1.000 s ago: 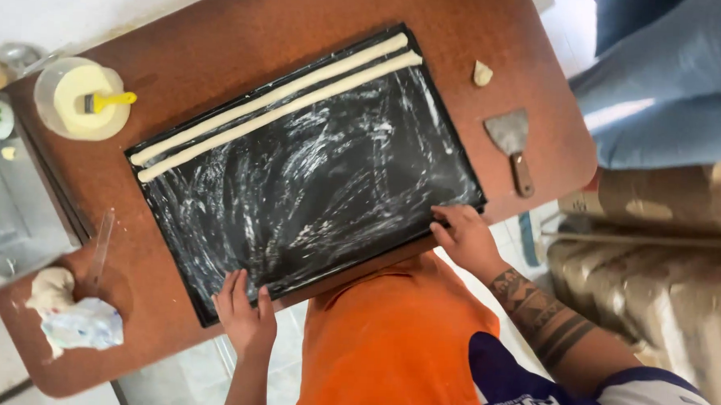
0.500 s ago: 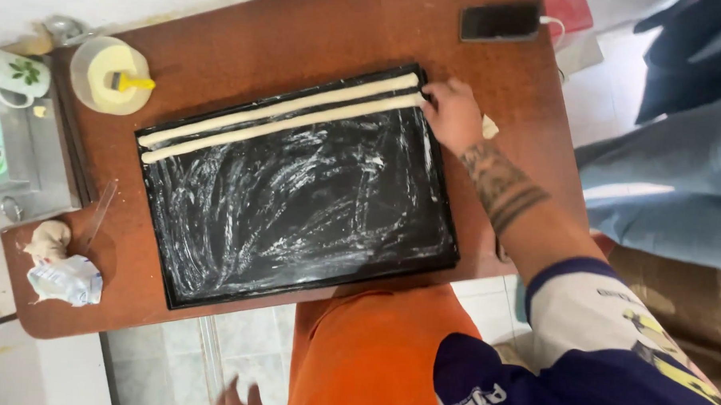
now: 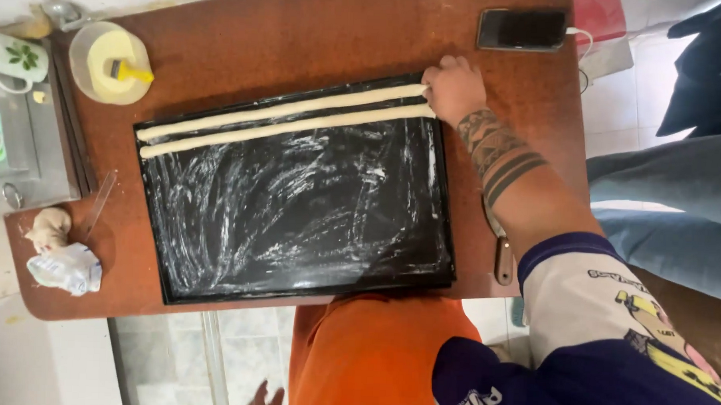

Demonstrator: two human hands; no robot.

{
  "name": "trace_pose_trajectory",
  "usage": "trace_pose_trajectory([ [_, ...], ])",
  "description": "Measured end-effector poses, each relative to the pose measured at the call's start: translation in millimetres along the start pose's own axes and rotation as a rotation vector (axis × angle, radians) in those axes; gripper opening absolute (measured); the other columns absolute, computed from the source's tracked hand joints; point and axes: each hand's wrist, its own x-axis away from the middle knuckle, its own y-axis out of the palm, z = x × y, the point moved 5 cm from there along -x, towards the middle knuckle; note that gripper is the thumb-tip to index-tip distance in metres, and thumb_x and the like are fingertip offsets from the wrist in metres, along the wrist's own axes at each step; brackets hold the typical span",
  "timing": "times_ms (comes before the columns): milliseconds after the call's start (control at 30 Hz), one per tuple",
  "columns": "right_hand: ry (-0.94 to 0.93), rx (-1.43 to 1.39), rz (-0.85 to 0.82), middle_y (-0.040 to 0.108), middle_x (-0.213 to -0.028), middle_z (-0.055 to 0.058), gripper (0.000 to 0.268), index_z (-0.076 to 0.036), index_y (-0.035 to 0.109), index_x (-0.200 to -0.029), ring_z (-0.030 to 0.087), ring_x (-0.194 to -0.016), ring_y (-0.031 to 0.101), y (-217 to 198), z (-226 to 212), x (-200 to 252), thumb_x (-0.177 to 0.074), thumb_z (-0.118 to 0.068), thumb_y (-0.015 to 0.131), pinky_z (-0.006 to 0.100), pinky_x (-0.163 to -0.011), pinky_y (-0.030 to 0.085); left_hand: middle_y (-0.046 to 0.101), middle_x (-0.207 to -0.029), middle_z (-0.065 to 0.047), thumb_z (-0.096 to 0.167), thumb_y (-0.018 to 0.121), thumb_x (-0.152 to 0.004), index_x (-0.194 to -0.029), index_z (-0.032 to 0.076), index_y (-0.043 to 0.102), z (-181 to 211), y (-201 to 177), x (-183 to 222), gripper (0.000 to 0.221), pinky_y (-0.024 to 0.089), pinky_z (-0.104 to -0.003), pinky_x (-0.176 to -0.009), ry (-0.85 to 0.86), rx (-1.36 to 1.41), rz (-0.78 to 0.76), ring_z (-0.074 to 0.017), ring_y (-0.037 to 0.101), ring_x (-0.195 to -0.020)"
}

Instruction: Cleaning a baking tray with a scraper, greasing it, and arranging long strips of dough on it for baking.

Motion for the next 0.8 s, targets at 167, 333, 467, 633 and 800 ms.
trace_pose_trajectory([
  [167, 0.052, 0.067, 0.012, 0.062, -0.104, 0.012, 0.023, -0.017, 0.076, -0.109, 0.036, -0.099, 0.057, 5.0, -7.1, 3.7, -0.090, -0.025, 0.068, 0.053, -0.081, 0.049, 0.056, -0.152, -0.017, 0.033, 0.068, -0.089, -0.150, 0.008, 0.054, 189.4, -89.0, 33.5, 0.067, 0.039, -0.038, -0.119, 0.002, 0.095, -0.235, -0.0283, 0.052, -0.142],
  [333, 0.055, 0.212, 0.090, 0.063, -0.095, 0.010, 0.016, -0.014, 0.078, -0.096, 0.033, -0.091, 0.057, 9.9, -13.6, -1.2, -0.084, -0.020, 0.068, 0.048, -0.075, 0.048, 0.048, -0.152, -0.012, 0.036, 0.059, -0.096, -0.155, 0.020, 0.047, 241.6, -118.9, 52.7, 0.062, 0.048, -0.042, -0.109, 0.014, 0.109, -0.273, -0.0246, 0.070, -0.120],
  [467, 0.089, 0.194, 0.031, 0.064, -0.096, 0.009, 0.019, -0.023, 0.082, -0.096, 0.037, -0.095, 0.059, 7.4, -13.4, -2.7, -0.083, -0.023, 0.070, 0.055, -0.078, 0.042, 0.064, -0.141, -0.022, 0.028, 0.069, -0.090, -0.150, 0.005, 0.054, 184.6, -89.8, 23.2, 0.066, 0.048, -0.037, -0.105, 0.032, 0.122, -0.231, -0.0305, 0.069, -0.121],
  [633, 0.037, 0.228, 0.163, 0.061, -0.097, 0.008, 0.021, -0.022, 0.076, -0.096, 0.034, -0.094, 0.056, 3.1, -21.9, 17.9, -0.084, -0.027, 0.059, 0.054, -0.075, 0.039, 0.066, -0.134, -0.020, 0.037, 0.068, -0.089, -0.142, 0.013, 0.063, 149.3, -28.5, -19.5, 0.059, 0.043, -0.041, -0.114, 0.182, 0.043, -0.216, -0.0329, 0.058, -0.130],
  [800, 0.065, -0.109, 0.269, 0.053, -0.129, 0.013, 0.029, -0.010, 0.069, -0.119, 0.036, -0.119, 0.050, -19.5, -26.4, 50.4, -0.091, -0.020, 0.071, 0.052, -0.088, 0.043, 0.073, -0.114, -0.018, 0.034, 0.064, -0.090, -0.142, 0.015, 0.066, 105.4, -25.4, -31.4, 0.055, 0.050, -0.039, -0.103, 0.060, 0.037, -0.263, -0.0294, 0.067, -0.110],
])
